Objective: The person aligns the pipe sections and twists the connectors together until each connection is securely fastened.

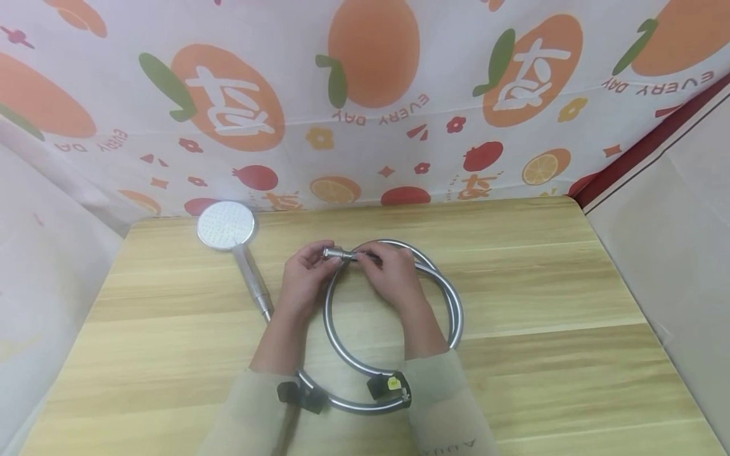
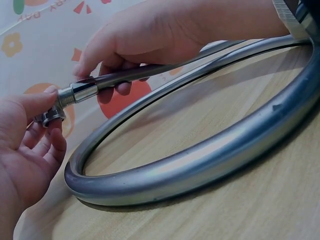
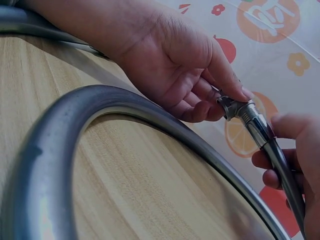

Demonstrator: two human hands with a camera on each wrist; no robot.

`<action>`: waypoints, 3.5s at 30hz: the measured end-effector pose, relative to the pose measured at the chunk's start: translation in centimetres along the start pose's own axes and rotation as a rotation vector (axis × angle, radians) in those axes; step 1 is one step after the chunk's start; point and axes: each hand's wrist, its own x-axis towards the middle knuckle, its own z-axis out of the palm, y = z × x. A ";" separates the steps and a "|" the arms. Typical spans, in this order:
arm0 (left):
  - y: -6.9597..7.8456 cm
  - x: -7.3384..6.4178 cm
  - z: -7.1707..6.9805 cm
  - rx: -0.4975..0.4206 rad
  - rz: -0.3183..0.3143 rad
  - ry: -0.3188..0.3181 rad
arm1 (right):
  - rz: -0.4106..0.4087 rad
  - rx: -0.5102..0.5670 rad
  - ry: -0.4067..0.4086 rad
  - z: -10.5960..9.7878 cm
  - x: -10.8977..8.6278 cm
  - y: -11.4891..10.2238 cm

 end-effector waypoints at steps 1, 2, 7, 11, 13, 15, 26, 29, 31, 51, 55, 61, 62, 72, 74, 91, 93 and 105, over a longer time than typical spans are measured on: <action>0.0 0.0 0.0 0.001 -0.002 0.000 | 0.002 0.001 0.001 0.0 0.0 0.0; 0.0 0.0 0.0 0.000 -0.005 0.003 | 0.007 0.001 0.001 0.0 0.0 0.0; 0.0 0.0 0.0 -0.010 -0.013 0.005 | 0.048 -0.026 -0.005 0.1 0.0 -0.1; 0.0 0.0 0.0 -0.007 -0.013 0.000 | 0.055 -0.034 -0.003 0.1 0.1 -0.1; 0.0 0.1 0.0 -0.002 -0.012 -0.002 | 0.044 -0.036 -0.002 0.1 0.1 -0.1; -0.1 0.1 0.0 -0.002 -0.009 -0.003 | 0.033 -0.038 -0.002 0.1 0.1 -0.1; -0.1 0.1 0.0 0.010 -0.017 0.000 | 0.033 -0.041 0.008 0.1 0.1 -0.1; 0.0 0.1 0.0 0.015 -0.012 -0.002 | 0.026 -0.045 0.016 0.1 0.1 -0.1; 0.0 0.1 0.0 0.021 -0.007 -0.002 | 0.026 -0.043 0.022 0.1 0.1 -0.1; -0.1 0.2 0.0 0.007 -0.002 -0.008 | 0.038 -0.036 0.014 0.1 0.1 -0.2; 0.0 0.2 0.0 0.008 -0.007 -0.004 | 0.044 -0.049 0.009 0.0 0.1 -0.2; 0.0 0.2 0.0 0.010 -0.006 -0.006 | 0.012 -0.062 0.011 0.0 0.1 -0.3; -0.1 0.2 0.0 0.009 -0.006 -0.006 | 0.017 -0.061 0.012 0.0 0.1 -0.3; 0.0 0.2 0.0 0.012 -0.002 -0.013 | 0.071 -0.037 0.005 -0.1 0.0 -0.3; 0.0 0.1 0.0 0.015 0.001 -0.015 | 0.067 -0.035 0.002 -0.1 0.0 -0.4; 0.0 0.0 0.1 -0.006 0.001 -0.015 | 0.057 -0.038 -0.001 -0.1 0.0 0.0; 0.0 0.0 0.0 -0.013 0.001 -0.018 | 0.069 -0.025 0.003 -0.1 0.0 0.0; -0.2 0.1 -0.1 -0.039 0.010 -0.014 | 0.067 -0.033 -0.012 0.0 0.0 0.0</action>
